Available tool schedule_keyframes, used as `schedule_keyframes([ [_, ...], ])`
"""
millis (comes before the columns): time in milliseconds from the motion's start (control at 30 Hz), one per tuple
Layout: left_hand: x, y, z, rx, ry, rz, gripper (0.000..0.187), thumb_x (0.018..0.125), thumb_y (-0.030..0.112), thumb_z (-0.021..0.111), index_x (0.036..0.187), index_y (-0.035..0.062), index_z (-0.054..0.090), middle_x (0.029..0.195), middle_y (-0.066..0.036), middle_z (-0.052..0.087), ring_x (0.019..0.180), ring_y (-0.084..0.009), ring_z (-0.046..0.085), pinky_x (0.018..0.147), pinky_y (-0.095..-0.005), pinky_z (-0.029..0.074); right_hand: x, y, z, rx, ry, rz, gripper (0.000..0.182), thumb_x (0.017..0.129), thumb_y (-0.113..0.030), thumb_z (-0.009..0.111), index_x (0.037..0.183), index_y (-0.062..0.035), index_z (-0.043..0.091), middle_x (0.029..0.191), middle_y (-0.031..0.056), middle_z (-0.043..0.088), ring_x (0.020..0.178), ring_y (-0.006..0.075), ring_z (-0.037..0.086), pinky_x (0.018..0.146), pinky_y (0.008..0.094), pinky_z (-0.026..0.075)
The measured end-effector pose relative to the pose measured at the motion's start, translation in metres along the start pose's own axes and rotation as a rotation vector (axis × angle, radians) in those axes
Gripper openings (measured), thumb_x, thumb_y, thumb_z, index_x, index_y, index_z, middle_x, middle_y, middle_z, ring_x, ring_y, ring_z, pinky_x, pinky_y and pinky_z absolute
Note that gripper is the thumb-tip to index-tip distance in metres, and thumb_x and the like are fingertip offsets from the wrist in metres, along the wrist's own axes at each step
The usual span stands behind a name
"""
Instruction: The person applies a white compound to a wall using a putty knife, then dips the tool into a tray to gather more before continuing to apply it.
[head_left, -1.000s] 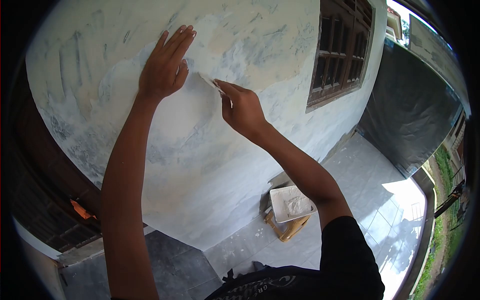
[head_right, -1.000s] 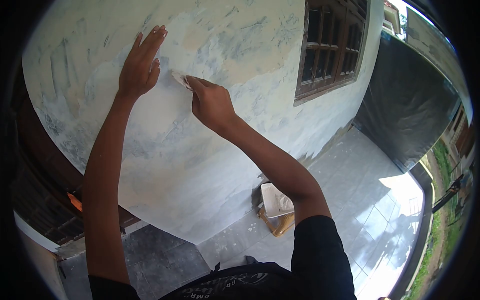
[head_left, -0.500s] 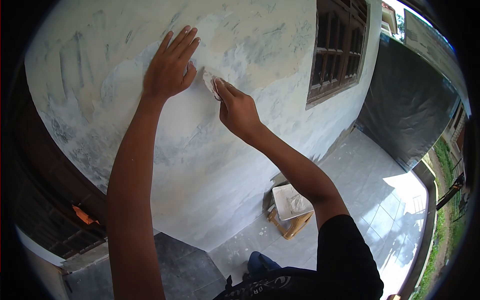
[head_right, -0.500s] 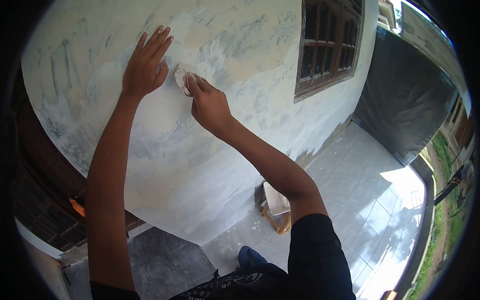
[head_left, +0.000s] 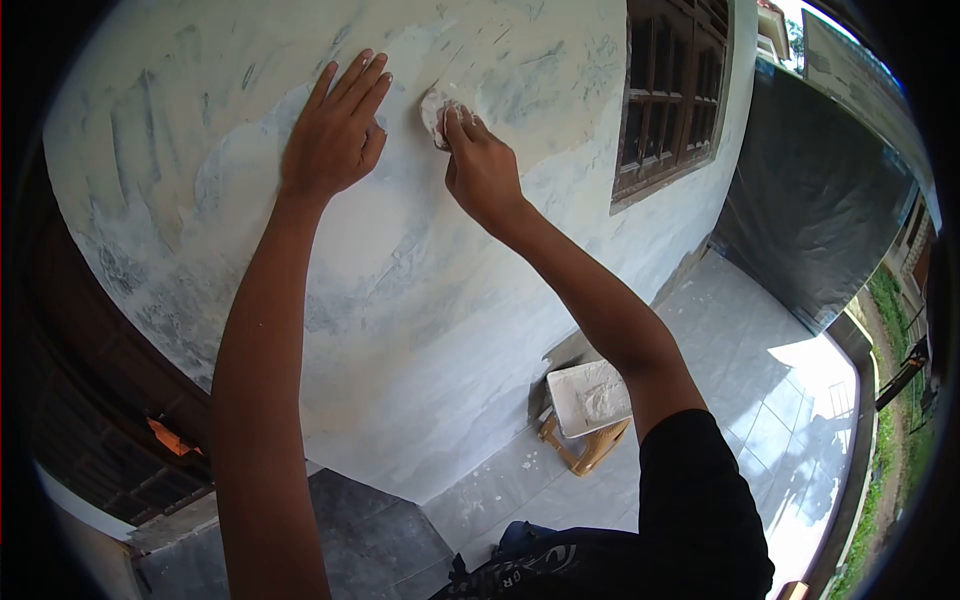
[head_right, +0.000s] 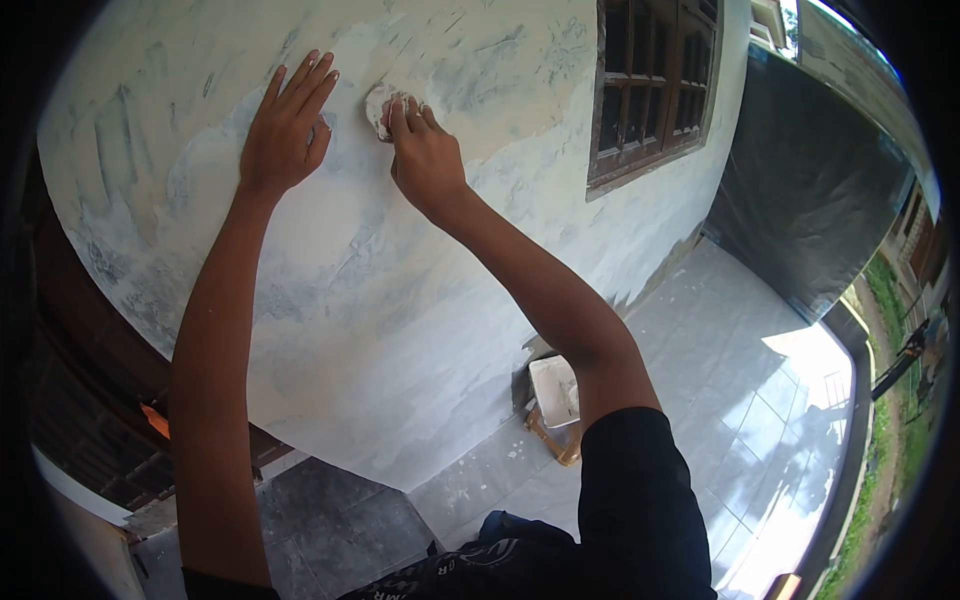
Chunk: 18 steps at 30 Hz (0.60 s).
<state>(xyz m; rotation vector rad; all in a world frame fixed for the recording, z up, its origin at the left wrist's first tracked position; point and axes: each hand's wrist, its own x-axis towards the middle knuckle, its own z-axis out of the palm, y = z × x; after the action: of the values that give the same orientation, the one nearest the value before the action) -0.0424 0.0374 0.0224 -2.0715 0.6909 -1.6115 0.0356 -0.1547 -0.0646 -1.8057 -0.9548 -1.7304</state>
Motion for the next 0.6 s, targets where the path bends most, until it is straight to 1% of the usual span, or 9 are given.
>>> schedule_keyframes([
  [100, -0.002, 0.001, 0.002, 0.011, -0.002, 0.005, 0.05, 0.083, 0.004, 0.05, 0.133, 0.0, 0.056, 0.15, -0.011, 0.047, 0.143, -0.0253, 0.039, 0.119, -0.0483, 0.027, -0.041, -0.036, -0.036, 0.29, -0.238, 0.052, 0.044, 0.078, 0.007, 0.057, 0.122, 0.0047, 0.057, 0.115, 0.0265, 0.065, 0.1, 0.0406, 0.067, 0.083, 0.0441, 0.057],
  [133, -0.002, 0.0, 0.002, 0.021, -0.007, 0.002, 0.05, 0.083, 0.004, 0.05, 0.132, 0.0, 0.057, 0.15, -0.011, 0.047, 0.143, -0.0255, 0.039, 0.119, -0.0482, 0.028, -0.034, -0.032, -0.046, 0.384, -0.246, 0.163, 0.039, 0.081, 0.007, 0.057, 0.119, 0.0035, 0.06, 0.109, 0.0263, 0.067, 0.093, 0.0413, 0.068, 0.08, 0.0439, 0.057],
  [167, -0.001, -0.001, 0.002, 0.026, -0.004, 0.004, 0.05, 0.083, 0.004, 0.05, 0.132, 0.0, 0.057, 0.15, -0.011, 0.047, 0.143, -0.0255, 0.039, 0.119, -0.0482, 0.028, -0.021, -0.019, -0.048, 0.408, -0.16, 0.214, 0.032, 0.083, 0.005, 0.057, 0.115, 0.0044, 0.063, 0.103, 0.026, 0.068, 0.086, 0.0419, 0.068, 0.077, 0.0442, 0.056],
  [200, -0.002, -0.001, 0.002, 0.02, -0.002, 0.006, 0.049, 0.083, 0.004, 0.05, 0.132, -0.0001, 0.057, 0.15, -0.011, 0.047, 0.143, -0.0256, 0.039, 0.118, -0.0484, 0.028, -0.003, 0.0, -0.047, 0.333, -0.039, 0.201, 0.031, 0.085, 0.006, 0.058, 0.115, 0.0043, 0.065, 0.099, 0.0253, 0.069, 0.088, 0.0402, 0.068, 0.074, 0.0382, 0.056],
  [267, -0.003, 0.0, 0.002, 0.013, 0.001, 0.012, 0.049, 0.083, 0.004, 0.05, 0.131, -0.0002, 0.057, 0.15, -0.012, 0.047, 0.143, -0.0258, 0.039, 0.118, -0.0486, 0.028, 0.039, 0.042, -0.045, 0.233, 0.09, 0.223, 0.031, 0.087, 0.003, 0.056, 0.116, 0.0054, 0.064, 0.092, 0.0262, 0.069, 0.083, 0.039, 0.069, 0.07, 0.037, 0.055],
  [333, -0.002, 0.0, 0.001, 0.006, 0.005, 0.006, 0.047, 0.084, 0.004, 0.05, 0.13, -0.0003, 0.058, 0.149, -0.012, 0.048, 0.143, -0.0257, 0.039, 0.118, -0.0494, 0.028, 0.073, 0.08, -0.03, 0.087, 0.214, 0.239, 0.033, 0.087, 0.002, 0.053, 0.118, 0.0035, 0.065, 0.092, 0.0266, 0.068, 0.082, 0.0399, 0.068, 0.072, 0.0407, 0.055],
  [367, -0.003, 0.0, 0.0, 0.014, 0.006, 0.006, 0.047, 0.084, 0.004, 0.05, 0.13, -0.0003, 0.058, 0.149, -0.012, 0.048, 0.143, -0.0257, 0.039, 0.118, -0.0494, 0.028, 0.084, 0.089, -0.025, 0.07, 0.196, 0.241, 0.027, 0.083, 0.004, 0.051, 0.107, 0.0045, 0.064, 0.089, 0.0235, 0.069, 0.079, 0.0428, 0.066, 0.068, 0.0478, 0.053],
  [500, 0.0, 0.0, -0.001, 0.018, -0.014, -0.004, 0.047, 0.084, 0.005, 0.05, 0.13, 0.0001, 0.058, 0.15, -0.011, 0.047, 0.143, -0.0253, 0.039, 0.118, -0.0499, 0.027, 0.058, 0.036, 0.0, 0.047, 0.141, 0.1, 0.029, 0.073, 0.008, 0.055, 0.1, -0.0013, 0.059, 0.091, 0.0168, 0.067, 0.08, 0.0371, 0.066, 0.063, 0.045, 0.055],
  [600, -0.002, 0.001, 0.001, 0.024, -0.022, -0.007, 0.047, 0.084, 0.005, 0.05, 0.13, 0.0003, 0.058, 0.15, -0.011, 0.047, 0.143, -0.0247, 0.039, 0.119, -0.0496, 0.027, -0.012, -0.026, -0.023, 0.243, -0.073, -0.011, 0.043, 0.072, 0.01, 0.057, 0.114, 0.0022, 0.058, 0.11, 0.0236, 0.066, 0.095, 0.038, 0.067, 0.078, 0.0436, 0.057],
])
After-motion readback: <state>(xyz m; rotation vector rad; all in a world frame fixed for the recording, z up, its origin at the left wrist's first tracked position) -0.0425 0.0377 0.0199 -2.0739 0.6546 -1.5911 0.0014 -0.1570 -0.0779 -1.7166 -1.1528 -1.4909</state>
